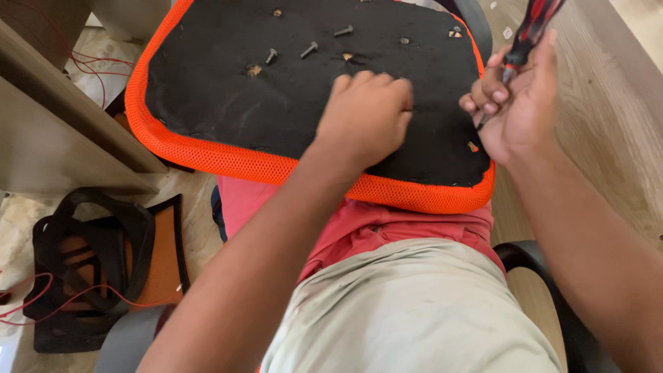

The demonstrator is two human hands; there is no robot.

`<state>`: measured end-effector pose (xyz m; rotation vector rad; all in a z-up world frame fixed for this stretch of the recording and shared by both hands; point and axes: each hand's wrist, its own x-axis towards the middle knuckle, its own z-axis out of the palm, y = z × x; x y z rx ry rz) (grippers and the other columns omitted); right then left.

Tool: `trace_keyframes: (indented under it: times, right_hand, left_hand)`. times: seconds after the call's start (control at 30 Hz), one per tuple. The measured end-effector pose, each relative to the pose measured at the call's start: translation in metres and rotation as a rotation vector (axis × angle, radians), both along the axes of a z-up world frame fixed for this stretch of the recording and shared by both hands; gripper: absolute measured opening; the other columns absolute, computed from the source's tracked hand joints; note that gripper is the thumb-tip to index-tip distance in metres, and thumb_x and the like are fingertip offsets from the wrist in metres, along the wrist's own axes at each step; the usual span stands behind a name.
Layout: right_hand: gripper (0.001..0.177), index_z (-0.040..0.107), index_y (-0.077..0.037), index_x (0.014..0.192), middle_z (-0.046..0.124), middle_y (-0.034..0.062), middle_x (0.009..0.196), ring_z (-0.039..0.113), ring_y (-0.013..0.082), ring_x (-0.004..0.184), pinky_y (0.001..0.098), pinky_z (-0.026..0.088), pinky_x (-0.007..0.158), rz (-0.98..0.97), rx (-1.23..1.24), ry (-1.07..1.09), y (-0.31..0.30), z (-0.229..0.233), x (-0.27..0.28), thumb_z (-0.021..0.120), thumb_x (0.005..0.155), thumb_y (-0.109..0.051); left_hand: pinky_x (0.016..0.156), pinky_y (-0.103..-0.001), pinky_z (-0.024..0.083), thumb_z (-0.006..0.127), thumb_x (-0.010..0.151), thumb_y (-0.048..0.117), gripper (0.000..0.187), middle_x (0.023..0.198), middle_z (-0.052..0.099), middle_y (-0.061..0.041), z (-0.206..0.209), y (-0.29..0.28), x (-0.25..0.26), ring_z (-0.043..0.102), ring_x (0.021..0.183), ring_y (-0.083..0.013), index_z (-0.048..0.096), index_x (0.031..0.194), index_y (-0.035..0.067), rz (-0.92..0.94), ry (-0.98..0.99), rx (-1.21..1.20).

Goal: The person uses a screwdriver to tighten screws into the underside of an orange chair seat. The person holds the seat steady with one hand while turning the screwdriver with the other to secure the screws.

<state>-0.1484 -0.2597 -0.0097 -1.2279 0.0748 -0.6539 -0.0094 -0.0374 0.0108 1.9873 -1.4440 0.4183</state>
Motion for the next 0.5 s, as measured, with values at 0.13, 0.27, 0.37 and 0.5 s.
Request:
trace_keyframes:
  times: [0.13,0.27,0.37,0.5]
  right_hand:
    - [0.058,0.055,-0.013,0.105,0.032,-0.0022,0.066,0.031,0.0135,0.06,0.034,0.037,0.071,-0.034,0.025,0.035,0.0,-0.007,0.008,0.036,0.107,-0.068]
    - [0.058,0.053,-0.011,0.101,0.034,-0.0013,0.068,0.03,0.0132,0.06,0.032,0.04,0.072,-0.054,0.09,-0.001,0.003,-0.013,-0.002,0.036,0.109,-0.066]
    - [0.058,0.053,-0.01,0.1,0.034,-0.0009,0.068,0.031,0.0135,0.06,0.0337,0.041,0.072,-0.078,0.08,-0.039,0.002,-0.012,-0.006,0.037,0.109,-0.065]
    - [0.058,0.052,-0.01,0.101,0.035,-0.0005,0.067,0.032,0.0136,0.059,0.0345,0.042,0.071,-0.117,0.047,-0.073,0.006,-0.008,-0.013,0.039,0.107,-0.066]
  left_hand:
    - [0.09,-0.049,0.049,0.068,0.088,0.027,0.015,0.101,0.073,-0.005,0.0,-0.039,-0.014,0.068,0.101,-0.0306,0.073,0.097,0.017,-0.138,0.121,0.149]
    - [0.085,-0.047,0.054,0.071,0.083,0.028,0.018,0.102,0.073,-0.01,-0.013,-0.061,-0.039,0.069,0.099,-0.0328,0.075,0.094,0.014,-0.279,0.134,0.086]
    - [0.084,-0.048,0.054,0.072,0.082,0.032,0.02,0.099,0.075,-0.008,-0.018,-0.074,-0.052,0.07,0.098,-0.0296,0.076,0.092,0.015,-0.302,0.182,0.201]
    - [0.085,-0.044,0.055,0.073,0.081,0.04,0.024,0.094,0.076,-0.005,-0.015,-0.078,-0.052,0.072,0.096,-0.0266,0.079,0.09,0.018,-0.321,0.295,0.259]
